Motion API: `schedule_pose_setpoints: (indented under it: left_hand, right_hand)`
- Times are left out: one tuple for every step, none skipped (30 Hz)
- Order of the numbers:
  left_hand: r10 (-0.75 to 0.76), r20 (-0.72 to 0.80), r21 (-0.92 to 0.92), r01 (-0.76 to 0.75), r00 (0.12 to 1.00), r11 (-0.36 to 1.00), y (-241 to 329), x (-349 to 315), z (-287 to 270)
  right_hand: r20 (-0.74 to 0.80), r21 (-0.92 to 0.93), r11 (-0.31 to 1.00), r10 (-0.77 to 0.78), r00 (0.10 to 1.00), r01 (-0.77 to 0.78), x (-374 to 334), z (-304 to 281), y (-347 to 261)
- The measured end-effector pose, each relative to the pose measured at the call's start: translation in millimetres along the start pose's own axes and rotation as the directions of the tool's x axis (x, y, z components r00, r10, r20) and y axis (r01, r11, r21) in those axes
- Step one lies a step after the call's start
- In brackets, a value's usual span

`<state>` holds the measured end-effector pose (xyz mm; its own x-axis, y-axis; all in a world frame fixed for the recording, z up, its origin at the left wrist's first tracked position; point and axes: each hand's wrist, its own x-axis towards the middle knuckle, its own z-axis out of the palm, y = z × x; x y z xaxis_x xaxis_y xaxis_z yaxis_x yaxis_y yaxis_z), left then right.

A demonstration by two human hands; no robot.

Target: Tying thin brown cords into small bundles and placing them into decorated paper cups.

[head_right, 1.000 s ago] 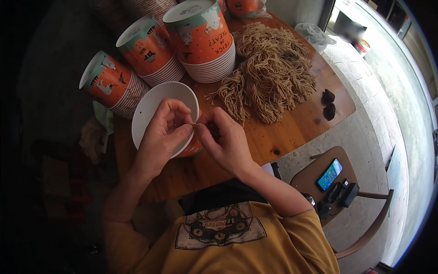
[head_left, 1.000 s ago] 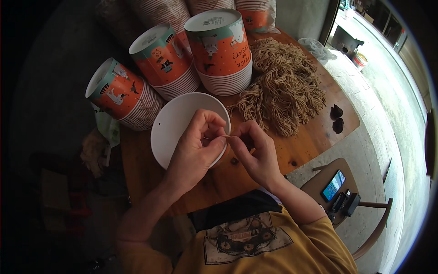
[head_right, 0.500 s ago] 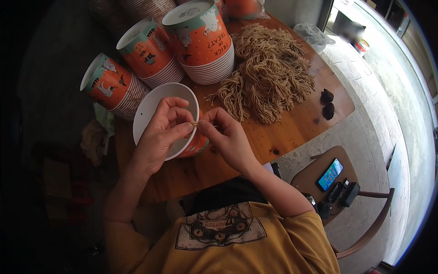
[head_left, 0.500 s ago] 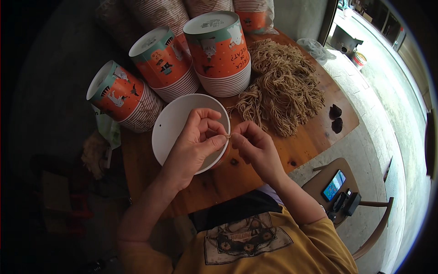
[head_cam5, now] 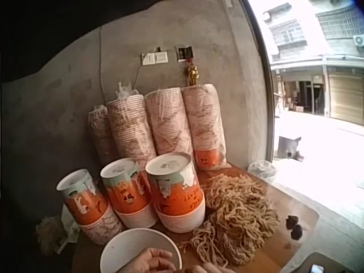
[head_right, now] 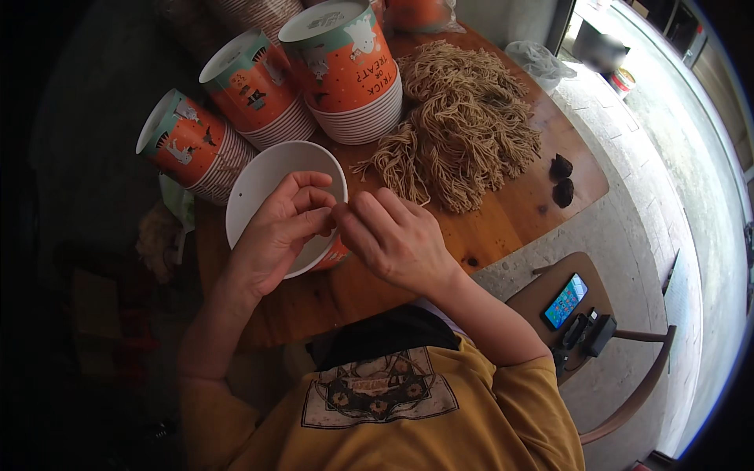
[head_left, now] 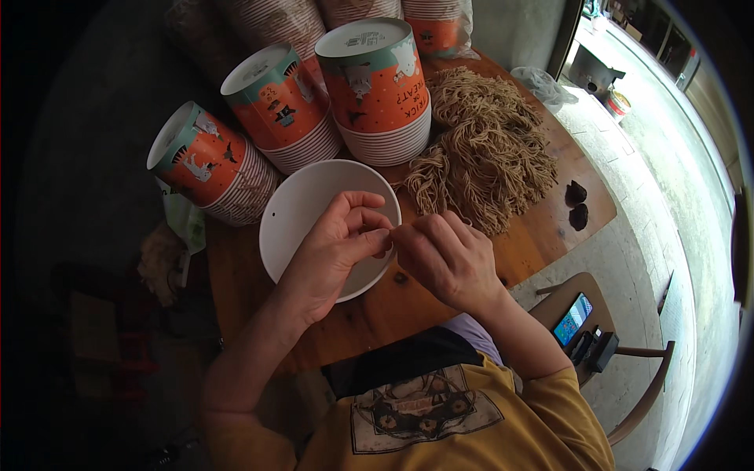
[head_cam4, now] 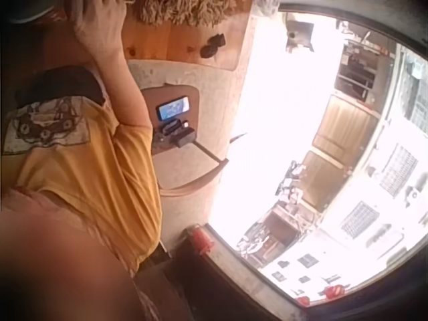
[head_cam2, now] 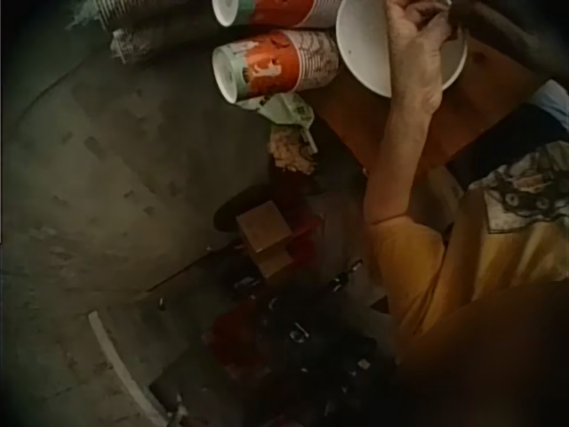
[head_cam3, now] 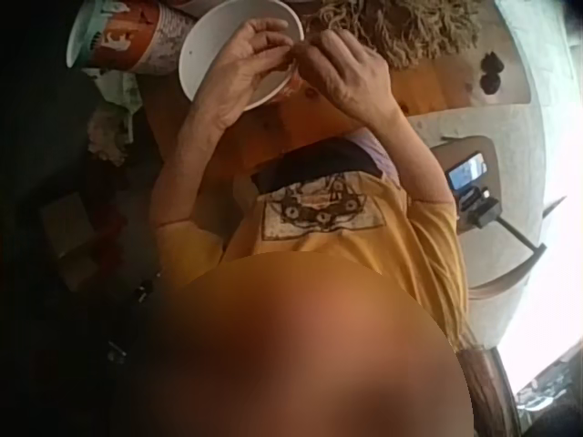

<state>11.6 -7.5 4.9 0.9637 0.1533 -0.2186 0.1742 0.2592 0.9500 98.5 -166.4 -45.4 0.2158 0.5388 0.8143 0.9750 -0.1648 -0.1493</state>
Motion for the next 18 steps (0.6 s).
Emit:
schedule_pose_setpoints:
  left_hand:
    - [0.003,0.000,0.000,-0.003,1.000,1.000,1,-1,0]
    - [-0.005,-0.001,-0.010,0.005,1.000,1.000,1,0,1]
    - [-0.014,-0.003,-0.020,0.014,1.000,1.000,1,1,1]
    - [-0.013,-0.001,-0.020,0.013,1.000,1.000,1,1,1]
    - [-0.048,-0.001,-0.041,0.048,0.999,0.998,1,2,-1]
    - [-0.082,0.000,-0.062,0.082,0.997,0.995,1,2,-2]
    - [-0.079,-0.001,-0.062,0.079,0.997,0.995,1,2,-2]
    - [-0.082,-0.006,-0.058,0.081,0.997,0.995,1,2,-3]
    - [-0.085,-0.010,-0.055,0.084,0.996,0.995,1,2,-3]
    - [-0.083,-0.012,-0.055,0.082,0.997,0.995,0,1,-4]
    - [-0.079,-0.007,-0.060,0.078,0.997,0.995,-1,1,-5]
    - [-0.075,-0.002,-0.064,0.075,0.997,0.995,-1,0,-6]
    - [-0.074,-0.003,-0.065,0.073,0.997,0.995,-1,1,-5]
    - [-0.071,-0.014,-0.072,0.070,0.997,0.995,0,1,-4]
    - [-0.069,-0.025,-0.079,0.067,0.997,0.995,1,1,-2]
    - [-0.069,-0.024,-0.080,0.067,0.997,0.995,1,1,-1]
    - [-0.062,-0.019,-0.071,0.061,0.998,0.996,0,0,-2]
    - [-0.055,-0.013,-0.061,0.054,0.998,0.997,0,0,-2]
  right_hand:
    - [-0.001,-0.001,1.000,-0.003,1.000,0.003,3,0,-1]
    - [0.019,0.093,0.991,0.094,0.995,-0.096,5,0,-1]
    - [0.047,0.184,0.964,0.188,0.981,-0.194,7,1,-2]
    - [0.171,0.373,0.845,0.343,0.924,-0.383,8,0,-2]
    - [0.385,0.573,0.550,0.474,0.792,-0.607,9,-2,-1]
    - [0.611,0.638,0.160,0.489,0.622,-0.753,9,-5,1]
    - [0.663,0.643,0.071,0.447,0.601,-0.762,10,-5,9]
    - [0.663,0.643,0.072,0.445,0.602,-0.762,10,-9,12]
    - [0.740,0.610,-0.090,0.418,0.526,-0.787,12,-13,15]
    - [0.810,0.556,-0.248,0.374,0.451,-0.793,13,-16,15]
    - [0.810,0.556,-0.246,0.373,0.452,-0.794,14,-17,14]
    - [0.787,0.575,-0.203,0.402,0.468,-0.793,14,-18,11]
    - [0.763,0.591,-0.160,0.428,0.484,-0.790,13,-18,8]
    - [0.763,0.591,-0.159,0.429,0.483,-0.791,10,-16,4]
    - [0.651,0.647,0.045,0.487,0.582,-0.761,6,-12,-1]
    - [0.526,0.664,0.252,0.512,0.679,-0.704,4,-9,-5]
    - [0.416,0.592,0.484,0.501,0.759,-0.644,8,-12,-7]
    - [0.417,0.592,0.484,0.500,0.759,-0.644,9,-10,-9]
